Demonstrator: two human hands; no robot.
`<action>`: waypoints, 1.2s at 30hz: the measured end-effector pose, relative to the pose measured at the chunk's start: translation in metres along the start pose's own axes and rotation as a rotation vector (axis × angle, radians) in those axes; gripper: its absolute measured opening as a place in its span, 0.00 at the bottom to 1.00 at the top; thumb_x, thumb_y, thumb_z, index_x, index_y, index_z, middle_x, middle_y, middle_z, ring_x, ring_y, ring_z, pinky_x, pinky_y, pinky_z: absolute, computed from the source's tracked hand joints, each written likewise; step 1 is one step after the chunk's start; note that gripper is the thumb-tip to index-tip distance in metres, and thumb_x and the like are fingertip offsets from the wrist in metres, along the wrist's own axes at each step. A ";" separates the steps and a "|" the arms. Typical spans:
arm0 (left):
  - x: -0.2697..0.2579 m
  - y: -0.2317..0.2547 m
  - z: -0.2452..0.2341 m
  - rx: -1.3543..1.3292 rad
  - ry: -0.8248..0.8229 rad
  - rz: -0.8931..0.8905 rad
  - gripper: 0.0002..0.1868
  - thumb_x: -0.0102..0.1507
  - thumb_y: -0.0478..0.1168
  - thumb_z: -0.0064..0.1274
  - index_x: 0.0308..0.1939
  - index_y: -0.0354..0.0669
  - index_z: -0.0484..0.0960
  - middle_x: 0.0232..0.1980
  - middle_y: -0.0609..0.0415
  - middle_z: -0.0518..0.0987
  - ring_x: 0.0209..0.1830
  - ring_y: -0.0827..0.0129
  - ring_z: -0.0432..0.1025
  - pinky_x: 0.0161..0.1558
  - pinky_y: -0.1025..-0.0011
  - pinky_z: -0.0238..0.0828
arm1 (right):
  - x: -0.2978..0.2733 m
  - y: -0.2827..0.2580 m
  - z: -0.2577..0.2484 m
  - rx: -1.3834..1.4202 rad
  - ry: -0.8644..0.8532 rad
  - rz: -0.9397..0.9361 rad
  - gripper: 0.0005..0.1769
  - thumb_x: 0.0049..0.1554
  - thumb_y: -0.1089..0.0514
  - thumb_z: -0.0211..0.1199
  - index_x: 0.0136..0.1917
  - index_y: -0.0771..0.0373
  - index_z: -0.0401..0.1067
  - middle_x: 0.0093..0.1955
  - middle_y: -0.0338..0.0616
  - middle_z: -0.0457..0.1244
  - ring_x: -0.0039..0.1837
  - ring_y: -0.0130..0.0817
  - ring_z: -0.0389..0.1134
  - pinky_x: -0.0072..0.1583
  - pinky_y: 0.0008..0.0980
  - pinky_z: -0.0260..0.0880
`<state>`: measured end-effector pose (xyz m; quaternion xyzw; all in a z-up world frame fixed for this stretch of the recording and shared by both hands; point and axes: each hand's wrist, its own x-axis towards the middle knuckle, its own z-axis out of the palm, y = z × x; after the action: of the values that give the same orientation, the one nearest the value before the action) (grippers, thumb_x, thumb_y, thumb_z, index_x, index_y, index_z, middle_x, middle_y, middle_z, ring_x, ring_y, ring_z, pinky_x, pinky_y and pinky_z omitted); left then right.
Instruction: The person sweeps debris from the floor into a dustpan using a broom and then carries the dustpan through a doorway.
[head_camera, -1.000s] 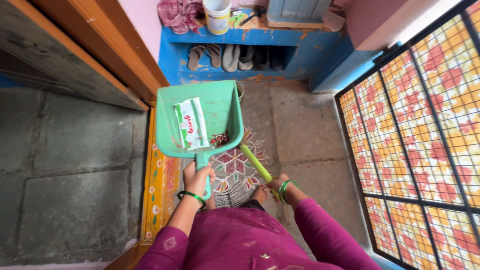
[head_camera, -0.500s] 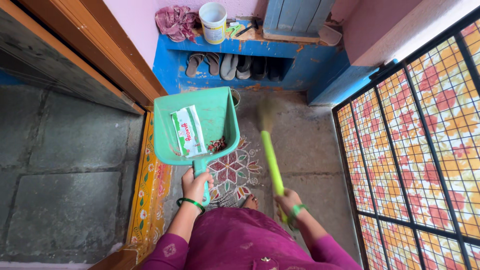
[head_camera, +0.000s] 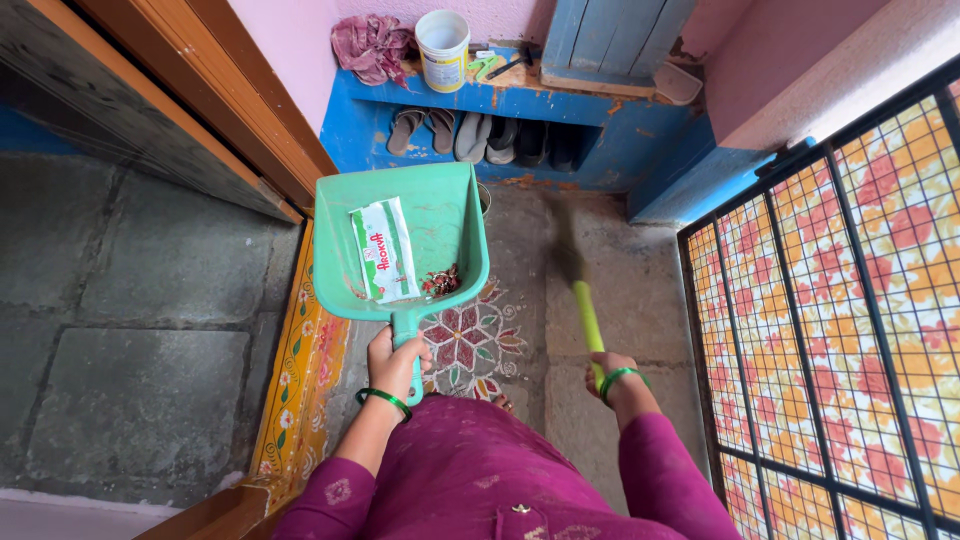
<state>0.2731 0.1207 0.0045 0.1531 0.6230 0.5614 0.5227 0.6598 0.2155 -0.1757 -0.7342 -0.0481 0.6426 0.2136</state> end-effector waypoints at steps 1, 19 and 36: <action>0.002 0.001 0.001 -0.002 0.000 0.004 0.10 0.55 0.32 0.53 0.40 0.32 0.77 0.28 0.50 0.77 0.23 0.69 0.72 0.26 0.70 0.71 | -0.009 -0.002 -0.001 0.093 0.031 -0.037 0.08 0.59 0.63 0.60 0.46 0.71 0.65 0.31 0.45 0.58 0.27 0.36 0.58 0.28 0.37 0.59; -0.009 0.009 -0.020 0.018 0.064 -0.017 0.10 0.55 0.32 0.53 0.40 0.33 0.78 0.28 0.50 0.77 0.23 0.69 0.71 0.25 0.71 0.69 | -0.076 -0.026 0.138 -1.017 -0.145 -0.419 0.25 0.50 0.62 0.70 0.62 0.62 0.75 0.39 0.47 0.69 0.33 0.36 0.70 0.35 0.38 0.70; -0.019 0.008 -0.053 0.029 0.155 -0.042 0.12 0.55 0.32 0.53 0.42 0.33 0.78 0.28 0.49 0.78 0.22 0.69 0.71 0.25 0.71 0.68 | -0.060 -0.024 0.178 -0.461 -0.219 -0.036 0.13 0.57 0.64 0.64 0.52 0.78 0.75 0.31 0.46 0.62 0.28 0.34 0.62 0.27 0.33 0.59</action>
<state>0.2343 0.0802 0.0116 0.1034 0.6726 0.5514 0.4825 0.4824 0.2612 -0.1265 -0.6886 -0.2292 0.6864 0.0457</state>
